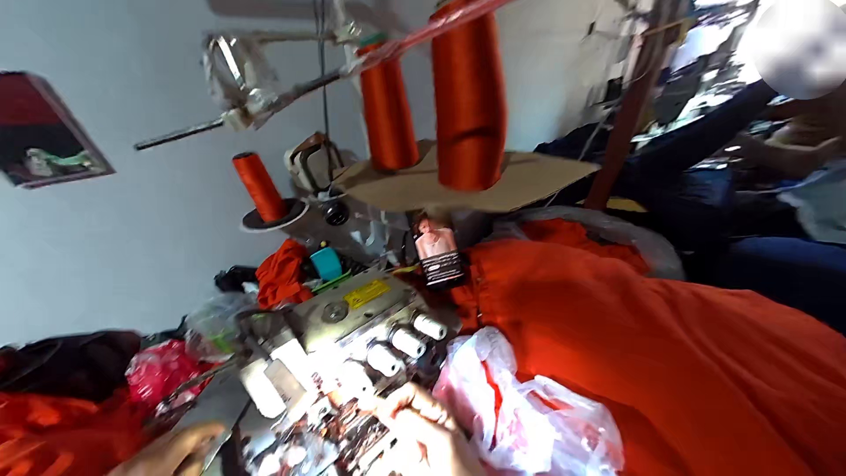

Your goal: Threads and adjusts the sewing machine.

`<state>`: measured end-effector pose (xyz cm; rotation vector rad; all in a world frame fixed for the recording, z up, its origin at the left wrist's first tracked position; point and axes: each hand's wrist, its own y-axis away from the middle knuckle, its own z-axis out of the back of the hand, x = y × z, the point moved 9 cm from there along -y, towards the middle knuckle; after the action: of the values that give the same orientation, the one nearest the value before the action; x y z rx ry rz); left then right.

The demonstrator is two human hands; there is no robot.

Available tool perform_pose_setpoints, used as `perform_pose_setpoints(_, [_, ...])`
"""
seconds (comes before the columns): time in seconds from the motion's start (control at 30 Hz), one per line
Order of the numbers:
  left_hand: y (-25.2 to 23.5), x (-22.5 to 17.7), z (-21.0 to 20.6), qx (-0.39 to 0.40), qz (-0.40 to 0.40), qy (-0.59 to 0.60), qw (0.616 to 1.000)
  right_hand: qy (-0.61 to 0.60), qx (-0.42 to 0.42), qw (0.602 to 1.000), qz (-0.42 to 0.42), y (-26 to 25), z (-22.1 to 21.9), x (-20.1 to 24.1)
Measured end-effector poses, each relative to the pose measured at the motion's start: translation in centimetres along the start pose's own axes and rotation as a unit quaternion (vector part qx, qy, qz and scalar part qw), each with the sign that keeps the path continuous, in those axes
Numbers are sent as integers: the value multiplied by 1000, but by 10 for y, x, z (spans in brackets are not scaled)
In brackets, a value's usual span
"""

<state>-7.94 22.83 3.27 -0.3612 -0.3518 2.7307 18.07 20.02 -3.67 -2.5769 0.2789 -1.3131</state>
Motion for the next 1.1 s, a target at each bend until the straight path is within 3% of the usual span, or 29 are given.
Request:
perform_pose_setpoints(0.17, [0,15,-19,-118,-13,-20,993,-154,-81,982,-76,-1,-8,-17])
perform_pose_setpoints(0.33, [-2,18,-21,-124,2,-9,992,-139,-6,987,-80,13,0,-5])
perform_pose_setpoints(0.6, [-3,21,-19,-158,-2,1,987,-100,0,995,-18,20,40,44])
perform_pose_setpoints(0.73, [15,16,26,-264,16,41,964,75,50,995,29,22,32,41])
perform_pose_setpoints(0.87, [44,4,69,-294,52,154,942,374,121,915,95,26,15,28])
perform_pose_setpoints(0.97, [55,-18,56,-217,73,349,909,544,77,827,121,25,5,23])
perform_pose_setpoints(1.03, [57,-35,31,-166,24,437,884,572,74,811,96,21,4,16])
perform_pose_setpoints(1.1, [59,-48,12,-161,-28,428,889,558,104,821,57,17,9,6])
